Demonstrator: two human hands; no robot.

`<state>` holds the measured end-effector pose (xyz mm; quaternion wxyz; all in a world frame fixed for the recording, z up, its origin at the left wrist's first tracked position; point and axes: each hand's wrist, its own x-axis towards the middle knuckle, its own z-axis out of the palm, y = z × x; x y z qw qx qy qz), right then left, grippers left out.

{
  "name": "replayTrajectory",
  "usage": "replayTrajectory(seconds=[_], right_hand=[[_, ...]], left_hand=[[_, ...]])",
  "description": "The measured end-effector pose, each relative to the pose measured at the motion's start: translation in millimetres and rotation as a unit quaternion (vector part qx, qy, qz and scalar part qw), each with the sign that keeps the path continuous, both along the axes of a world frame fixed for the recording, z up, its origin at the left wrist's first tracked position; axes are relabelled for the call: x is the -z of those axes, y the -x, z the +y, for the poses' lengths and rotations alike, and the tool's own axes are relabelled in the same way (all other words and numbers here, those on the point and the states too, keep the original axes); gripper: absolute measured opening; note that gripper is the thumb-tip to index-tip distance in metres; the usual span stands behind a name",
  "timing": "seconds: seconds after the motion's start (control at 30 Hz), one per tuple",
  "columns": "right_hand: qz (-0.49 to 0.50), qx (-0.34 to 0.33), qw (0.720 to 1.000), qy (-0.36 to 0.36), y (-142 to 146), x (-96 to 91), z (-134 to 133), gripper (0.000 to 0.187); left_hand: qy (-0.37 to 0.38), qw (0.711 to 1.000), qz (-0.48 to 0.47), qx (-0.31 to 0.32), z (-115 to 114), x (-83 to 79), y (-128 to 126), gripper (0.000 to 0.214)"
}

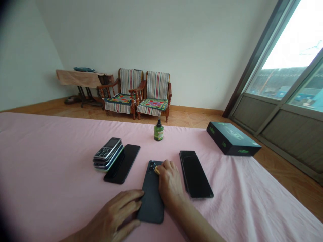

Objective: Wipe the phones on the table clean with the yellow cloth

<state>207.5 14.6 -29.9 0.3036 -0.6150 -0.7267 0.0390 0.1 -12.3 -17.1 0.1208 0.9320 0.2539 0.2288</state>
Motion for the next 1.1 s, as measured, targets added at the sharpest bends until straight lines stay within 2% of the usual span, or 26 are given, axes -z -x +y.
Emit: replayTrajectory(seconds=[0.1,0.23,0.43,0.7,0.8,0.97,1.1], right_hand=[[0.011,-0.001,1.0,-0.002,4,2.8,13,0.03],[0.011,-0.01,1.0,-0.002,13,6.3,21,0.03],[0.004,-0.034,0.999,-0.005,21,5.2,21,0.028],[-0.01,-0.077,0.997,0.003,23,-2.4,24,0.027],[-0.011,-0.095,0.995,0.008,27,-4.5,26,0.026],[0.003,-0.112,0.994,0.015,25,-7.3,29,0.027],[0.014,-0.111,0.993,0.021,13,-8.7,32,0.029]], left_hand=[[-0.02,0.999,0.02,0.018,0,-2.5,0,0.02],[0.001,1.0,0.002,0.001,-1,-3.8,0,0.014],[0.033,0.999,0.04,0.007,-3,-8.1,-1,0.016],[0.081,0.995,0.055,-0.02,0,-12.4,-6,0.015],[0.082,0.994,0.06,-0.026,0,-8.8,-8,0.021],[0.053,0.996,0.072,-0.025,3,-3.5,-10,0.051],[0.034,0.996,0.083,-0.011,5,-5.3,-9,0.05]])
